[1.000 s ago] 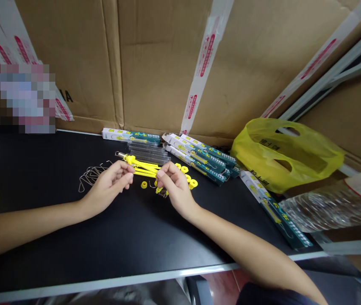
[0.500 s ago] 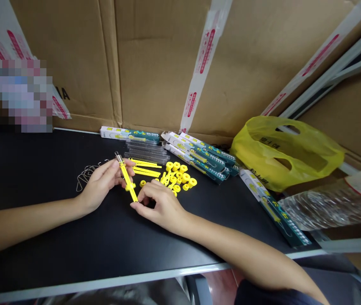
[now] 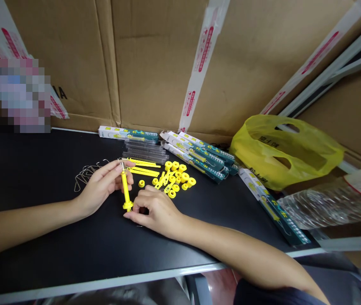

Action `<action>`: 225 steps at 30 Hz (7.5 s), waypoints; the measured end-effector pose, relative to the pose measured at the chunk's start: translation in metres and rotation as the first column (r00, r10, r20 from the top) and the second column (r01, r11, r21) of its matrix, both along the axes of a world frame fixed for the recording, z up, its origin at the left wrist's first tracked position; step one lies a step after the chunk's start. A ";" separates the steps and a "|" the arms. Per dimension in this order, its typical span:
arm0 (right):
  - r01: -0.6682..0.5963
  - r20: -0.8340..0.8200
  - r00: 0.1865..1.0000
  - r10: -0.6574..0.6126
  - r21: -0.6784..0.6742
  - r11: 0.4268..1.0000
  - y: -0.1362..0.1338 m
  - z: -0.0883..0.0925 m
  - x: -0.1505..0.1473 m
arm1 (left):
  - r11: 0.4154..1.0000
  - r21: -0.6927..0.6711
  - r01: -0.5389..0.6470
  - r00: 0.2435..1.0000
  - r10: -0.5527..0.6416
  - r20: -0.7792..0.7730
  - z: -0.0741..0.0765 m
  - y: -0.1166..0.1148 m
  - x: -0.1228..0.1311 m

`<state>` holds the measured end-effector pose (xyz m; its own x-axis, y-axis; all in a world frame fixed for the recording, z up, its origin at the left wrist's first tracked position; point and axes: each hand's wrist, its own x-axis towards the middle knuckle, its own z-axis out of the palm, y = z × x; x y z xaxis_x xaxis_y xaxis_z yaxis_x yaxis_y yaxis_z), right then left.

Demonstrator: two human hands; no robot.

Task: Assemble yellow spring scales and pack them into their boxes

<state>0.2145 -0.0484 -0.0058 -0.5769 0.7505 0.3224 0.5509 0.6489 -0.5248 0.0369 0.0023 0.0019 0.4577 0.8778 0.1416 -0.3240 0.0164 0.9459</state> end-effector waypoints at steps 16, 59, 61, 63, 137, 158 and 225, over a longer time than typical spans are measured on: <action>0.181 0.077 0.976 -0.203 0.224 0.958 0.020 0.024 0.021 | 0.998 0.041 0.044 0.991 -0.038 -0.127 -0.004 0.001 0.000; 0.502 0.429 0.651 -0.626 0.375 0.779 0.053 0.023 0.049 | 0.988 0.087 0.129 0.970 -0.108 -0.220 -0.004 0.001 0.002; 0.545 0.314 0.736 -0.600 0.251 0.800 0.052 0.027 0.049 | 0.988 0.089 0.129 0.969 -0.106 -0.224 -0.004 0.001 0.002; 0.543 0.108 0.832 -0.545 0.050 0.839 0.051 0.031 0.049 | 0.988 0.084 0.128 0.966 -0.106 -0.234 -0.005 0.001 0.001; -0.094 -0.566 0.776 -0.278 -0.540 0.836 0.014 0.013 0.011 | 0.979 0.150 0.140 0.927 -0.076 -0.368 -0.005 -0.002 0.002; -0.166 -0.601 0.724 -0.339 -0.628 0.760 0.018 0.014 0.010 | 0.981 0.101 0.164 0.938 -0.123 -0.325 -0.010 -0.001 0.000; 0.137 -0.043 0.990 -0.135 0.055 0.989 0.015 0.019 0.020 | 0.957 0.157 0.243 0.888 -0.154 -0.433 -0.001 -0.006 0.000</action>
